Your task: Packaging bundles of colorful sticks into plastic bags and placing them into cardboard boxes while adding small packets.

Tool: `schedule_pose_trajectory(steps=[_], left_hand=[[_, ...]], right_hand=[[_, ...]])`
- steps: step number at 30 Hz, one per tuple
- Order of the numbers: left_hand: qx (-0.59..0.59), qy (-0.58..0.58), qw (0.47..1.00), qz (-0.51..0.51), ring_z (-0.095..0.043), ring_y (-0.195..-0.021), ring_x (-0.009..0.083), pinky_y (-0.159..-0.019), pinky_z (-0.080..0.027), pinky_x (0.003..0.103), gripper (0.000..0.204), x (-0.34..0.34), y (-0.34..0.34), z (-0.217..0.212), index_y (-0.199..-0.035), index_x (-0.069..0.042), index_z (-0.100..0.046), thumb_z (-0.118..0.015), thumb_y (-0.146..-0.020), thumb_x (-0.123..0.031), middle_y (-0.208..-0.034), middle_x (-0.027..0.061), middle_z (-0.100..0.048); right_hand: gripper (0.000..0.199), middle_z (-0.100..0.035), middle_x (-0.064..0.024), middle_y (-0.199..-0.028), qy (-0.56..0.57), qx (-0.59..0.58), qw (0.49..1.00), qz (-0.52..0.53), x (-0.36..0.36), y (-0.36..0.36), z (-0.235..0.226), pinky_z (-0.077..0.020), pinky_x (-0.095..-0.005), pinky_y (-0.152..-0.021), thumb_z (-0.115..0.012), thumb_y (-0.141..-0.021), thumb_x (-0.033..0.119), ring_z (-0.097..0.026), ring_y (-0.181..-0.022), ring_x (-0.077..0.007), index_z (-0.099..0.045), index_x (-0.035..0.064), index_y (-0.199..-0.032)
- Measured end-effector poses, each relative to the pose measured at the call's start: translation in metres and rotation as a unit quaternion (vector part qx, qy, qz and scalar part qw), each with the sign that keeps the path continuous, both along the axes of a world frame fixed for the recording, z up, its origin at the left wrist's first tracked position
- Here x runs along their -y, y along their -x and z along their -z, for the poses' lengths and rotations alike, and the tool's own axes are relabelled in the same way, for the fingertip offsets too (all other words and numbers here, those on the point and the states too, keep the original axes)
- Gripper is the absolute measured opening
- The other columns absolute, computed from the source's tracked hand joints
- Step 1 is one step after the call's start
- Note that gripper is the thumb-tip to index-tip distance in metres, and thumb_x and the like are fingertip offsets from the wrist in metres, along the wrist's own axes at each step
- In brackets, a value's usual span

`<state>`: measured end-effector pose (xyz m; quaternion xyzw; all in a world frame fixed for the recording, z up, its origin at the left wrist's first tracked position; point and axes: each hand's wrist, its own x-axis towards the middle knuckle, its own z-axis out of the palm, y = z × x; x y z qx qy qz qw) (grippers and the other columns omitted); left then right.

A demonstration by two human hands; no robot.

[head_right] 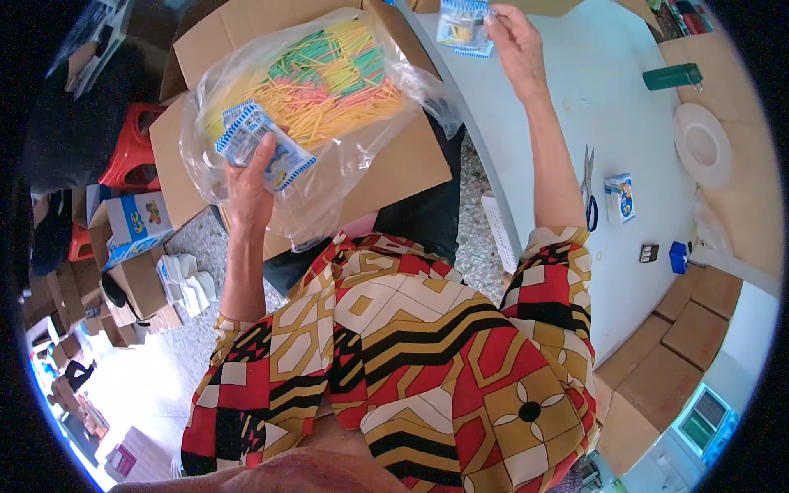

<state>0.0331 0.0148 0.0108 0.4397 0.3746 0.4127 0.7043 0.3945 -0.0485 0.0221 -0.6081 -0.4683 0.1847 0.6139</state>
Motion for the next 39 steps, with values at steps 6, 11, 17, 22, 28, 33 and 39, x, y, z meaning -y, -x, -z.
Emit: schedule_pose_trajectory(steps=[6, 11, 17, 22, 28, 33, 39], left_hand=[[0.005, 0.012, 1.0, 0.016, -0.06, -0.079, 0.0105, -0.072, -0.049, 0.027, 0.023, -0.001, -0.001, 0.003, -0.101, -0.006, -0.059, -0.066, -0.08, -0.013, -0.089, 0.0017, -0.063], [-0.001, 0.021, 1.0, 0.021, -0.06, -0.079, 0.0095, -0.071, -0.049, 0.026, 0.021, -0.001, -0.001, 0.001, -0.1, -0.007, -0.06, -0.065, -0.08, -0.012, -0.089, 0.0008, -0.063], [-0.011, 0.014, 1.0, 0.025, -0.06, -0.078, 0.0093, -0.07, -0.049, 0.026, 0.02, 0.0, -0.006, -0.001, -0.099, -0.007, -0.06, -0.065, -0.08, -0.012, -0.088, 0.0007, -0.063], [-0.017, 0.005, 1.0, 0.025, -0.06, -0.077, 0.01, -0.07, -0.049, 0.026, 0.019, 0.003, -0.005, -0.008, -0.098, -0.006, -0.06, -0.064, -0.081, -0.011, -0.087, 0.0018, -0.063], [-0.05, -0.039, 0.997, 0.054, -0.059, -0.077, 0.0089, -0.07, -0.05, 0.027, 0.02, 0.003, -0.017, -0.014, -0.099, -0.003, -0.06, -0.064, -0.08, -0.008, -0.089, 0.0023, -0.063], [-0.027, -0.028, 0.999, 0.035, -0.059, -0.074, 0.0075, -0.067, -0.05, 0.024, 0.023, 0.0, -0.015, -0.01, -0.098, -0.001, -0.061, -0.067, -0.077, -0.005, -0.087, 0.0022, -0.064], [-0.026, -0.046, 0.998, 0.044, -0.059, -0.068, 0.0054, -0.063, -0.05, 0.022, 0.019, 0.002, -0.016, -0.007, -0.092, -0.002, -0.065, -0.07, -0.074, -0.006, -0.08, 0.0006, -0.065]], right_hand=[[0.02, -0.061, -0.0017, -0.092, 0.041, -0.003, 0.998, 0.046, 0.011, -0.039, 0.029, -0.0437, -0.0253, -0.079, -0.049, -0.09, 0.01, -0.054, -0.084, -0.0075, -0.054, 0.0039, -0.109], [0.018, -0.061, -0.0013, -0.094, -0.039, -0.022, 0.999, 0.025, 0.012, -0.05, 0.054, -0.0439, -0.0255, -0.081, -0.05, -0.09, 0.011, -0.055, -0.086, -0.0084, -0.053, 0.0043, -0.106], [0.016, -0.06, -0.0008, -0.092, 0.063, -0.051, 0.995, 0.052, 0.015, -0.063, 0.09, -0.0425, -0.0242, -0.079, -0.05, -0.09, 0.014, -0.053, -0.085, -0.008, -0.055, 0.0049, -0.102], [0.017, -0.059, -0.0008, -0.091, 0.02, -0.051, 0.997, 0.056, -0.009, -0.07, 0.08, -0.0431, -0.0245, -0.074, -0.051, -0.089, 0.016, -0.052, -0.082, -0.008, -0.056, 0.0057, -0.102], [0.027, -0.058, -0.0024, -0.094, 0.026, 0.19, 0.945, 0.263, -0.01, -0.09, 0.084, -0.0459, -0.0279, -0.074, -0.061, -0.083, 0.02, -0.055, -0.084, -0.011, -0.057, 0.0077, -0.106], [0.023, -0.058, -0.002, -0.097, 0.031, 0.139, 0.974, 0.177, -0.018, 0.0, 0.033, -0.0454, -0.0254, -0.075, -0.06, -0.083, 0.014, -0.055, -0.086, -0.0112, -0.057, 0.0062, -0.105], [0.018, -0.059, -0.0016, -0.089, 0.056, 0.096, 0.982, -0.153, -0.021, 0.14, -0.025, -0.0444, -0.0222, -0.072, -0.061, -0.081, 0.011, -0.055, -0.077, -0.0088, -0.057, 0.0035, -0.098]])
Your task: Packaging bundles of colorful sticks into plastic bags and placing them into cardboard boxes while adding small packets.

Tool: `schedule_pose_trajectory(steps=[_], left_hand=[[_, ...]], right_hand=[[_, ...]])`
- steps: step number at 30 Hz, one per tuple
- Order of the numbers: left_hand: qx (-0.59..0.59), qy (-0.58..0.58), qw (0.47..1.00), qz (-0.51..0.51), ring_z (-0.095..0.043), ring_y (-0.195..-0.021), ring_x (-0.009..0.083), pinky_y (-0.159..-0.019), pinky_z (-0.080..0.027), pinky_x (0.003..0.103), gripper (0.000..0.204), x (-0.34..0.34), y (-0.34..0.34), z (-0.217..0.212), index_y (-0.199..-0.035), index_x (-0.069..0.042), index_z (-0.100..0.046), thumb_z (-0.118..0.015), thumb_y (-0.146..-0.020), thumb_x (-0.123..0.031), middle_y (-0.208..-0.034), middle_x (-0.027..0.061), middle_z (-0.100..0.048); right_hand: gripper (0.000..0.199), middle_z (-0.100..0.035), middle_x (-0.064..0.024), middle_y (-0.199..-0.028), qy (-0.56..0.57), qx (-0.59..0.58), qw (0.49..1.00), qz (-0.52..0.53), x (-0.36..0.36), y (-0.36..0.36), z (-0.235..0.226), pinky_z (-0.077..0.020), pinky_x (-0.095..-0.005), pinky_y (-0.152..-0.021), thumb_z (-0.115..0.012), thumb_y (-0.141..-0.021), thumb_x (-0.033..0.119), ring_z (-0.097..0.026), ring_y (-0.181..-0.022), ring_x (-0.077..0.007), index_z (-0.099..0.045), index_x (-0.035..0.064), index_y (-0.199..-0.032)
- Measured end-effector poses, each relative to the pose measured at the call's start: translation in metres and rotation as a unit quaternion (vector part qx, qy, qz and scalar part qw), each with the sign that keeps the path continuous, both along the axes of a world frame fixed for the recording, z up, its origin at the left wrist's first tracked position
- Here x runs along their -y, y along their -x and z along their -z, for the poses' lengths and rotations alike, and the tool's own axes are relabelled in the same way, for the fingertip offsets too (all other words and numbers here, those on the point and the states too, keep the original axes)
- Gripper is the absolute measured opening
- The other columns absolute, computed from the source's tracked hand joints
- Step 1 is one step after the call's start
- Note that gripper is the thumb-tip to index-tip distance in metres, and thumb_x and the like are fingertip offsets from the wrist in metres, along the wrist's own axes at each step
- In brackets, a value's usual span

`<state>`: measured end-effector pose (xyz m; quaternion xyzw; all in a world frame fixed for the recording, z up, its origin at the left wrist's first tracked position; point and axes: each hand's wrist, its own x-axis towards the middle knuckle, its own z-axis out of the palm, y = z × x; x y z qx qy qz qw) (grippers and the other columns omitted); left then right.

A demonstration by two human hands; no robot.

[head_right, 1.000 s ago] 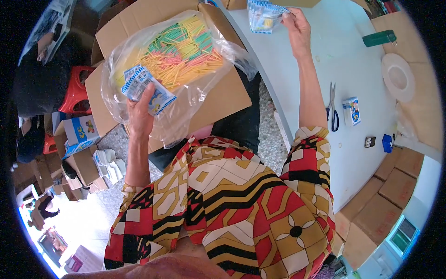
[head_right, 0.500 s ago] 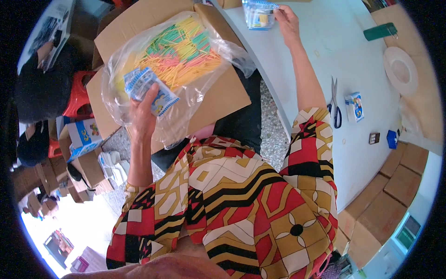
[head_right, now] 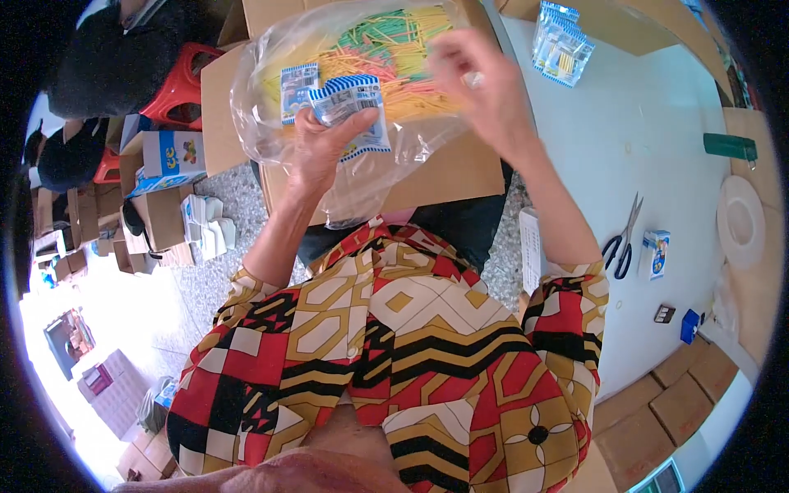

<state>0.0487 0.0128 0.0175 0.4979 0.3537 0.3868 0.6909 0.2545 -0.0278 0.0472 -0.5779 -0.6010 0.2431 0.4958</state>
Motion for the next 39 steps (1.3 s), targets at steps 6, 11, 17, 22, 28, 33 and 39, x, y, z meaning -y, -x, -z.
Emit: schedule_pose_trajectory(steps=[6, 11, 17, 22, 28, 33, 39], left_hand=[[-0.02, -0.044, 0.999, -0.013, -0.057, -0.068, 0.0038, -0.063, -0.049, 0.021, 0.018, 0.004, 0.002, 0.001, -0.091, -0.004, -0.067, -0.071, -0.074, -0.008, -0.079, -0.0005, -0.065], [-0.014, -0.059, 0.998, -0.019, -0.057, -0.071, 0.0043, -0.064, -0.049, 0.021, 0.022, 0.004, 0.009, 0.005, -0.096, -0.004, -0.065, -0.07, -0.075, -0.008, -0.083, 0.0002, -0.065], [0.049, 0.06, 0.995, 0.058, -0.055, -0.089, 0.0062, -0.079, -0.046, 0.025, 0.03, 0.002, 0.017, -0.002, -0.108, -0.007, -0.059, -0.066, -0.078, -0.01, -0.099, -0.0001, -0.062], [0.054, 0.05, 0.997, 0.036, -0.055, -0.089, 0.0066, -0.079, -0.046, 0.025, 0.029, 0.004, 0.021, 0.0, -0.107, -0.007, -0.06, -0.066, -0.078, -0.01, -0.099, -0.0008, -0.062], [0.032, 0.009, 0.999, -0.016, -0.057, -0.077, 0.0061, -0.07, -0.048, 0.022, 0.024, 0.005, 0.021, -0.001, -0.099, -0.003, -0.063, -0.068, -0.076, -0.005, -0.089, 0.0003, -0.064], [0.015, -0.021, 0.999, -0.027, -0.057, -0.076, 0.0055, -0.068, -0.048, 0.021, 0.025, 0.005, 0.022, 0.002, -0.099, -0.003, -0.063, -0.068, -0.075, -0.004, -0.088, 0.0, -0.064], [0.019, -0.016, 0.999, -0.037, -0.057, -0.076, 0.0059, -0.067, -0.048, 0.021, 0.027, 0.005, 0.022, 0.005, -0.099, -0.002, -0.063, -0.07, -0.073, -0.004, -0.088, 0.0004, -0.064]], right_hand=[[0.016, -0.058, -0.0035, -0.067, 0.086, 0.072, 0.99, -0.085, -0.006, 0.041, -0.015, -0.045, -0.0235, -0.058, -0.067, -0.077, 0.014, -0.054, -0.061, -0.0077, -0.058, 0.0009, -0.079], [0.015, -0.061, -0.0058, -0.072, 0.052, 0.135, 0.985, -0.098, -0.01, 0.044, -0.013, -0.0448, -0.0243, -0.058, -0.066, -0.077, 0.012, -0.055, -0.061, -0.013, -0.06, 0.0001, -0.081], [0.012, -0.061, -0.0087, -0.078, -0.012, 0.144, 0.983, -0.117, -0.009, 0.041, -0.012, -0.0467, -0.0273, -0.062, -0.059, -0.081, 0.005, -0.06, -0.069, -0.0187, -0.06, 0.0014, -0.093], [0.016, -0.062, -0.0098, -0.081, -0.015, 0.119, 0.984, -0.132, -0.01, 0.045, -0.012, -0.0476, -0.0276, -0.065, -0.057, -0.082, 0.003, -0.062, -0.074, -0.0194, -0.059, 0.0016, -0.097], [0.023, -0.06, -0.0081, -0.086, -0.032, 0.111, 0.987, -0.115, -0.008, 0.046, -0.016, -0.0473, -0.026, -0.065, -0.062, -0.076, -0.001, -0.061, -0.076, -0.0164, -0.06, 0.0043, -0.098], [0.031, -0.057, -0.0054, -0.096, -0.047, 0.105, 0.988, -0.102, 0.003, 0.051, -0.027, -0.0478, -0.0264, -0.067, -0.069, -0.066, -0.001, -0.059, -0.08, -0.0155, -0.061, 0.0068, -0.095], [0.033, -0.055, -0.0058, -0.097, -0.131, 0.255, 0.951, -0.119, 0.006, 0.053, -0.026, -0.0494, -0.0287, -0.07, -0.071, -0.063, -0.001, -0.058, -0.083, -0.0191, -0.06, 0.0069, -0.094]])
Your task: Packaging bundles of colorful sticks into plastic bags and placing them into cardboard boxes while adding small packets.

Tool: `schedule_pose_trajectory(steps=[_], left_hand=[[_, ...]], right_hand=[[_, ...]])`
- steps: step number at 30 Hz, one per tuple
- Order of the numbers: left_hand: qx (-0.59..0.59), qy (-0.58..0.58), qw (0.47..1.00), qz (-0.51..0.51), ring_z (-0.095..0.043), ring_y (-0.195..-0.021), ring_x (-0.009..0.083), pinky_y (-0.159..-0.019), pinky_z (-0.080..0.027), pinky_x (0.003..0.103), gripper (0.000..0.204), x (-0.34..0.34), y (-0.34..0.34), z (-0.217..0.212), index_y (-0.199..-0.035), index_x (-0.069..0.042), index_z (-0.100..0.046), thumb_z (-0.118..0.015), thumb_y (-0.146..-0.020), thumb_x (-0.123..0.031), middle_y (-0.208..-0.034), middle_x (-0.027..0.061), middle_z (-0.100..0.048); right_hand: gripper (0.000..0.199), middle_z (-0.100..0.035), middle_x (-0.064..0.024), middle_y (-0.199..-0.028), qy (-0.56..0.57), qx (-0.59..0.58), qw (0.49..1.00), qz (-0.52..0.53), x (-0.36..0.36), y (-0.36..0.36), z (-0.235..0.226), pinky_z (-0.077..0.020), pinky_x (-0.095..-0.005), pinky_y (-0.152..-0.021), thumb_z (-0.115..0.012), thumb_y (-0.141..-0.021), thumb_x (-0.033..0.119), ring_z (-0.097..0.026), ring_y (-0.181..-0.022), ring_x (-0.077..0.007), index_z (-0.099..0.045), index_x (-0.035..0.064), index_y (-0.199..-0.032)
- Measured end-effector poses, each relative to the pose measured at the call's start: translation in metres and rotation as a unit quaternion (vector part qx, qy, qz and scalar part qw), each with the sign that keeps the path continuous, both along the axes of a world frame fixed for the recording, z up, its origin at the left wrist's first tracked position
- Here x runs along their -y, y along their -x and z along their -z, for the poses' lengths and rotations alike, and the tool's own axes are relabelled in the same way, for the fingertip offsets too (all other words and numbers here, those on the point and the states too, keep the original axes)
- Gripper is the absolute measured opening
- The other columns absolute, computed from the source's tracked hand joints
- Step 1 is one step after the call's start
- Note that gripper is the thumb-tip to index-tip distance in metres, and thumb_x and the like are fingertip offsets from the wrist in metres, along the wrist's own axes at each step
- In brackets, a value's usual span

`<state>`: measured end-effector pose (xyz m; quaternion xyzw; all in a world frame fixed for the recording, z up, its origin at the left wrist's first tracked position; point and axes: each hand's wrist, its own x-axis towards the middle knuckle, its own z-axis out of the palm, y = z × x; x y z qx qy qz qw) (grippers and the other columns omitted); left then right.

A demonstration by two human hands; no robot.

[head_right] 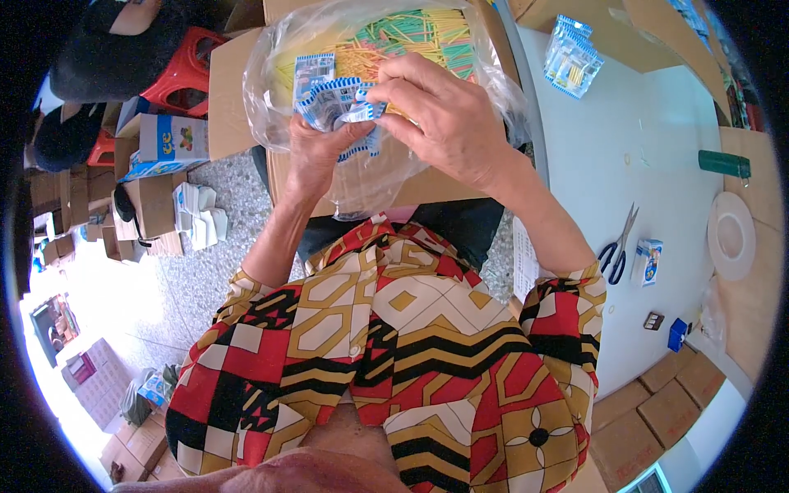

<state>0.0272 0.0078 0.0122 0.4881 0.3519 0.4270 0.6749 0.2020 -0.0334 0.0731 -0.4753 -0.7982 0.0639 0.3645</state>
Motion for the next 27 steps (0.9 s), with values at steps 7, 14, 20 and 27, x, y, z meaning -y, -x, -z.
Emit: schedule_pose_trajectory(steps=[7, 14, 20, 27], left_hand=[[0.021, 0.018, 1.0, -0.01, -0.058, -0.075, 0.0071, -0.068, -0.049, 0.022, 0.029, 0.0, -0.002, -0.006, -0.098, -0.002, -0.063, -0.073, -0.071, -0.006, -0.088, 0.0017, -0.064], [0.025, -0.011, 0.999, -0.019, -0.058, -0.074, 0.0066, -0.068, -0.049, 0.022, 0.027, 0.0, -0.001, 0.006, -0.097, -0.003, -0.063, -0.071, -0.072, -0.004, -0.087, 0.0015, -0.064], [-0.04, -0.027, 0.999, 0.0, -0.058, -0.076, 0.0068, -0.069, -0.049, 0.023, 0.025, 0.004, 0.004, -0.004, -0.098, -0.001, -0.062, -0.067, -0.073, -0.002, -0.088, 0.0016, -0.064], [-0.058, -0.035, 0.997, 0.022, -0.058, -0.077, 0.0063, -0.07, -0.049, 0.023, 0.024, 0.008, 0.014, -0.003, -0.097, -0.001, -0.063, -0.067, -0.074, -0.002, -0.087, 0.002, -0.065]], right_hand=[[0.027, -0.056, -0.0056, -0.096, 0.006, -0.053, 0.998, 0.026, -0.002, 0.004, 0.001, -0.0496, -0.027, -0.064, -0.07, -0.064, 0.0, -0.059, -0.079, -0.0192, -0.059, 0.0046, -0.087], [0.019, -0.059, -0.0029, -0.089, -0.144, 0.101, 0.984, 0.0, -0.005, 0.009, 0.003, -0.0507, -0.0278, -0.062, -0.072, -0.065, 0.009, -0.06, -0.072, -0.0175, -0.06, 0.0041, -0.08], [0.016, -0.059, -0.0021, -0.086, -0.046, 0.086, 0.995, -0.006, -0.003, 0.012, 0.02, -0.0514, -0.0279, -0.059, -0.071, -0.064, 0.009, -0.061, -0.074, -0.0173, -0.059, 0.005, -0.074], [0.015, -0.054, -0.0023, -0.077, -0.014, 0.136, 0.991, 0.009, -0.001, 0.021, 0.007, -0.049, -0.0271, -0.057, -0.064, -0.068, 0.007, -0.059, -0.068, -0.0156, -0.056, 0.0061, -0.081]])
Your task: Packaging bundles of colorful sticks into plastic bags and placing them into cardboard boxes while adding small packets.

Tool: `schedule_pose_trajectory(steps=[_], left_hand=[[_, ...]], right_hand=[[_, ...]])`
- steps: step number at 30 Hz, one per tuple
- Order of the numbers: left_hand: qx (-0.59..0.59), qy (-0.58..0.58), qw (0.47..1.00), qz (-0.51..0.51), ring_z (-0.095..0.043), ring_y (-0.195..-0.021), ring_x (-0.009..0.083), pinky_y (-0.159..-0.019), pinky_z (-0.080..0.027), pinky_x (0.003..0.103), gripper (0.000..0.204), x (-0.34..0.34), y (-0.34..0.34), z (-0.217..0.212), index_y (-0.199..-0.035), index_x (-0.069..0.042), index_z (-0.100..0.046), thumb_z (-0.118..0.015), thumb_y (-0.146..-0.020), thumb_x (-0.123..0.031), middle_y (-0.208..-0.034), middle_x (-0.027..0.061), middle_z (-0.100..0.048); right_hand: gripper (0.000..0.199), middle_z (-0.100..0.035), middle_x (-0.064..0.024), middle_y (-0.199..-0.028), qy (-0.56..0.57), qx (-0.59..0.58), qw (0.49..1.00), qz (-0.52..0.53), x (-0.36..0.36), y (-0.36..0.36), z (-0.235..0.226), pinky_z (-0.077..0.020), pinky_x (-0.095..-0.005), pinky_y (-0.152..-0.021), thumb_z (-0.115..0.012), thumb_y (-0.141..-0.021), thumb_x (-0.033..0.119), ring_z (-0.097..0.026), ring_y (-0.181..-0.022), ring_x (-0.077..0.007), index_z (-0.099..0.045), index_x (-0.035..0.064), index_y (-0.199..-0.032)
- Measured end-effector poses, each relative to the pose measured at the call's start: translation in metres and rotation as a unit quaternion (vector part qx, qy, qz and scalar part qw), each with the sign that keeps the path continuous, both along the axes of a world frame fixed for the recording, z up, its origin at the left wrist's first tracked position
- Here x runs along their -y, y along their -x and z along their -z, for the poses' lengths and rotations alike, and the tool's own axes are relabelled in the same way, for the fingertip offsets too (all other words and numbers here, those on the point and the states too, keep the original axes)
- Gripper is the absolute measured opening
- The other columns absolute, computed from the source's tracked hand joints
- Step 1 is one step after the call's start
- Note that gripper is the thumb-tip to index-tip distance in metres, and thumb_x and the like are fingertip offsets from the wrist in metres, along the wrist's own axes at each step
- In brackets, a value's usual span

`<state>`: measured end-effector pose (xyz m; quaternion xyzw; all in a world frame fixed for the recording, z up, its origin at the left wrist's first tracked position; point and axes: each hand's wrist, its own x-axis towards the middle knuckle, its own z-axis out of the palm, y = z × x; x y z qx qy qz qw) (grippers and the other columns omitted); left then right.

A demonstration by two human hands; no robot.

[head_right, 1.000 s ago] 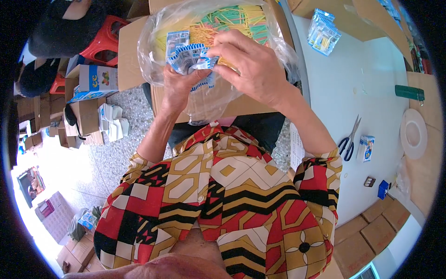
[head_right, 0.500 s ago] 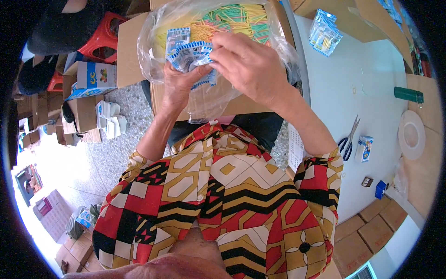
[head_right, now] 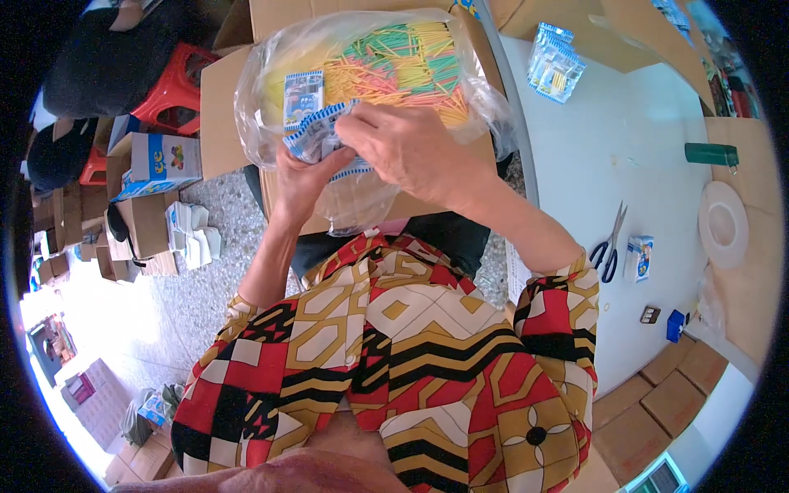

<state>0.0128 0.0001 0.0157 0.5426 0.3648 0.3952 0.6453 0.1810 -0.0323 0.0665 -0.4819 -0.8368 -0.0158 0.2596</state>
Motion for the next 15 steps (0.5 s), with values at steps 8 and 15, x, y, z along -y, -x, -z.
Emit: schedule_pose_trajectory(steps=[8, 15], left_hand=[[-0.039, -0.036, 0.998, -0.032, -0.058, -0.073, 0.0058, -0.067, -0.049, 0.023, 0.021, 0.013, 0.008, 0.017, -0.093, -0.001, -0.065, -0.069, -0.072, -0.002, -0.084, 0.0006, -0.065], [0.038, 0.032, 0.996, -0.072, -0.059, -0.08, 0.0078, -0.073, -0.05, 0.024, 0.03, 0.004, 0.021, 0.012, -0.1, -0.004, -0.062, -0.071, -0.071, -0.002, -0.09, 0.0012, -0.064]], right_hand=[[0.011, -0.058, -0.0033, -0.081, 0.121, -0.116, 0.985, -0.039, 0.01, 0.004, 0.007, -0.0479, -0.0258, -0.058, -0.059, -0.078, 0.008, -0.059, -0.069, -0.0175, -0.056, 0.0071, -0.089], [0.016, -0.062, -0.0064, -0.08, 0.213, -0.291, 0.926, 0.11, -0.026, -0.072, 0.02, -0.0478, -0.0231, -0.063, -0.055, -0.084, 0.011, -0.059, -0.069, -0.0103, -0.06, 0.0055, -0.098]])
